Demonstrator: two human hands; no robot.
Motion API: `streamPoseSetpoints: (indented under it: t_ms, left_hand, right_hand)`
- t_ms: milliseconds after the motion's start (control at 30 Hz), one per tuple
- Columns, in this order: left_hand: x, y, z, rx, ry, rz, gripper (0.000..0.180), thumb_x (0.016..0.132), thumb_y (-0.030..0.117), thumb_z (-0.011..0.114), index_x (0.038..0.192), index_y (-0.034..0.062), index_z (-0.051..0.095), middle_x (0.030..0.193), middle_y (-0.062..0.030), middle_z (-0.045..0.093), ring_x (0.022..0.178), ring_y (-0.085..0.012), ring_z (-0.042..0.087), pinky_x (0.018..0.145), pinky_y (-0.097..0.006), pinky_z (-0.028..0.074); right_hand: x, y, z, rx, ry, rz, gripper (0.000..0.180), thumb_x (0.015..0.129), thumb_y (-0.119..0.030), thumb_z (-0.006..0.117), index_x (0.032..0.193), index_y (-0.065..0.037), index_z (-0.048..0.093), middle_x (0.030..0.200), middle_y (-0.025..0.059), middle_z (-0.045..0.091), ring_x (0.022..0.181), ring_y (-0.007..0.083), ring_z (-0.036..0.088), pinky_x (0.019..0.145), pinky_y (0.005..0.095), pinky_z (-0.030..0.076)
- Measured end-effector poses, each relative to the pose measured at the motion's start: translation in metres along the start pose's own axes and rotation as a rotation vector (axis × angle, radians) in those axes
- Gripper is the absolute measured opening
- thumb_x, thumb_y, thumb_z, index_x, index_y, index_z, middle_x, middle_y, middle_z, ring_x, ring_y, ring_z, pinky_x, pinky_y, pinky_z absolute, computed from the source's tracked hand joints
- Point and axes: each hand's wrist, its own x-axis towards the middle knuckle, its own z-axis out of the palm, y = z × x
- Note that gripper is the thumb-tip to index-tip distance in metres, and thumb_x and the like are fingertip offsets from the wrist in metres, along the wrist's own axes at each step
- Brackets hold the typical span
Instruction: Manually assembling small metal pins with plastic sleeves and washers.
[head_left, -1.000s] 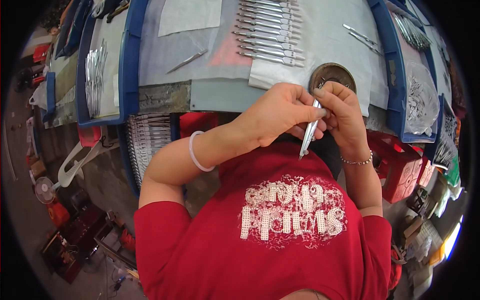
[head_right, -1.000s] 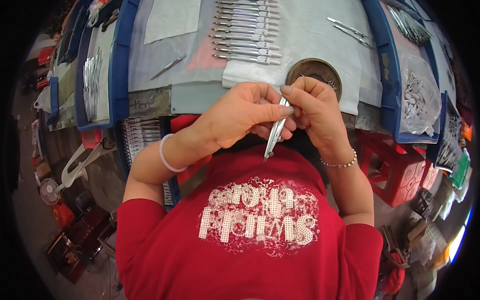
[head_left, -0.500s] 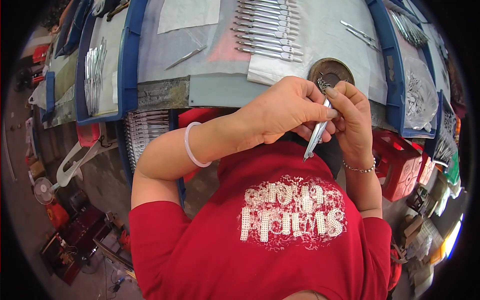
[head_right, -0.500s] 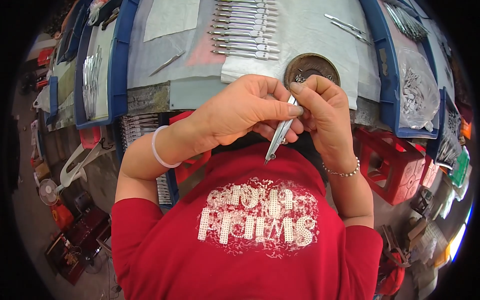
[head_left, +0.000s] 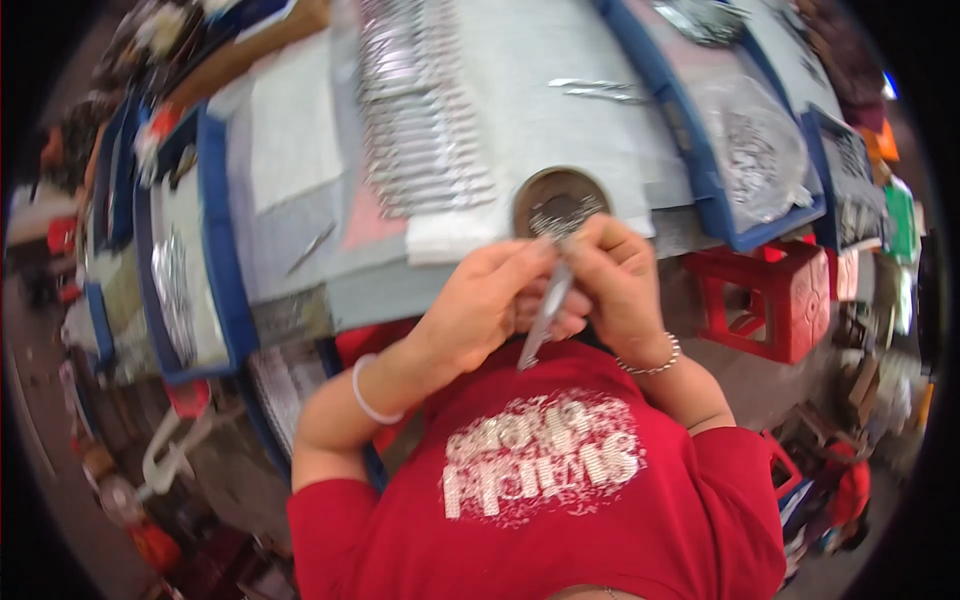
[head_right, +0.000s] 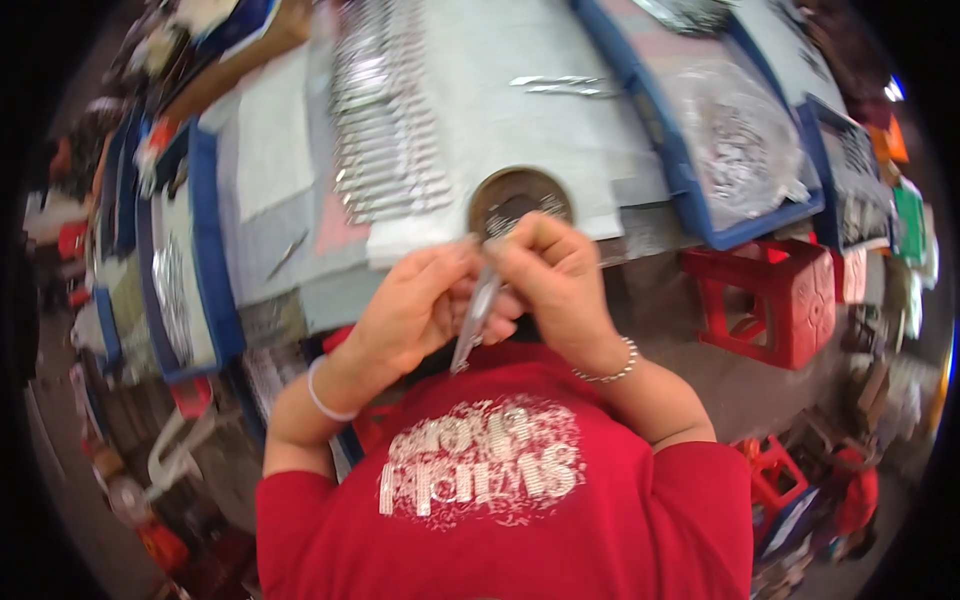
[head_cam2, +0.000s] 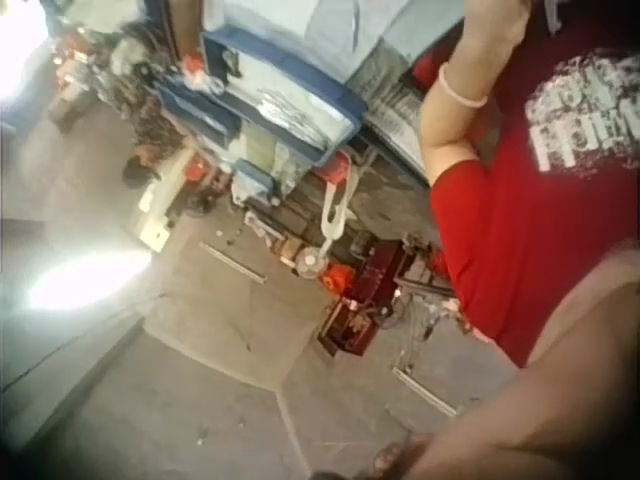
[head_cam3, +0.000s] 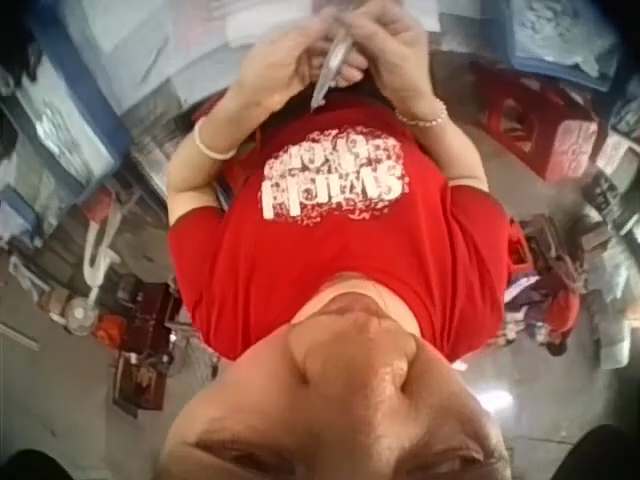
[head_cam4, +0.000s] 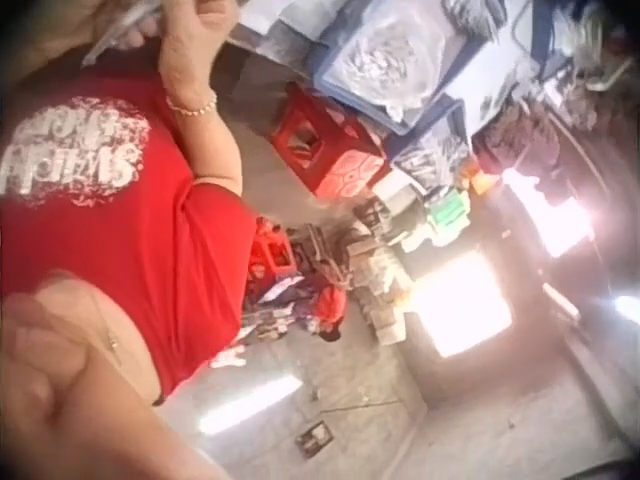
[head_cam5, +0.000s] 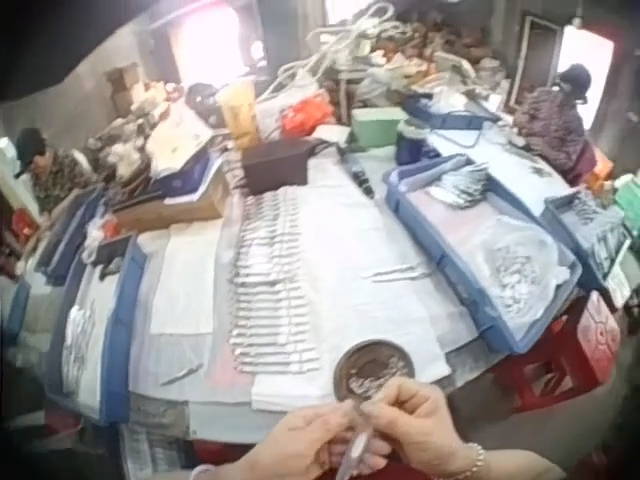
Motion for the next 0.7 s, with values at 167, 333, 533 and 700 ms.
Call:
streamPoseSetpoints:
  t_ms: [167, 333, 533, 700]
  left_hand:
    - [0.017, -0.031, 0.000, -0.124, 0.006, -0.038, 0.037, 0.097, 0.035, 0.035, 0.096, 0.0028, 0.053, 0.062, -0.0056, 0.055, 0.041, -0.0095, 0.045, 0.038, -0.021, 0.038]
    - [0.011, -0.033, 0.010, 0.028, 0.002, -0.029, 0.033, 0.095, 0.032, 0.044, 0.095, 0.0009, 0.053, 0.056, -0.0015, 0.045, 0.039, -0.0049, 0.029, 0.037, -0.020, 0.024]
    - [0.009, -0.038, -0.004, -0.058, 0.040, -0.043, 0.032, 0.095, 0.032, 0.044, 0.095, 0.0015, 0.054, 0.057, -0.0012, 0.044, 0.039, -0.0049, 0.029, 0.036, -0.020, 0.022]
    - [0.020, -0.042, 0.004, -0.080, 0.028, -0.078, 0.032, 0.095, 0.033, 0.044, 0.096, 0.0023, 0.054, 0.060, -0.0012, 0.046, 0.040, -0.0050, 0.030, 0.037, -0.020, 0.022]
  right_hand:
    - [-0.002, -0.012, -0.014, -0.060, -0.109, -0.001, 0.016, 0.088, -0.008, 0.057, 0.075, -0.002, 0.051, 0.064, 0.0026, 0.058, 0.053, 0.0063, 0.057, 0.049, 0.0183, 0.044]
    - [0.000, -0.047, -0.061, -0.553, -0.176, -0.345, 0.007, 0.083, -0.006, 0.061, 0.087, 0.000, 0.062, 0.072, -0.0004, 0.058, 0.065, 0.0038, 0.051, 0.057, 0.0196, 0.042]
    - [0.019, -0.126, -0.177, -1.035, 0.342, -0.516, 0.009, 0.081, -0.004, 0.059, 0.090, 0.000, 0.059, 0.075, 0.0039, 0.060, 0.065, 0.0096, 0.053, 0.060, 0.0226, 0.043]
    - [0.066, -0.123, -0.230, -1.555, 0.172, -0.781, 0.016, 0.077, -0.009, 0.056, 0.091, -0.001, 0.055, 0.076, 0.0135, 0.058, 0.069, 0.0310, 0.059, 0.063, 0.0371, 0.047]
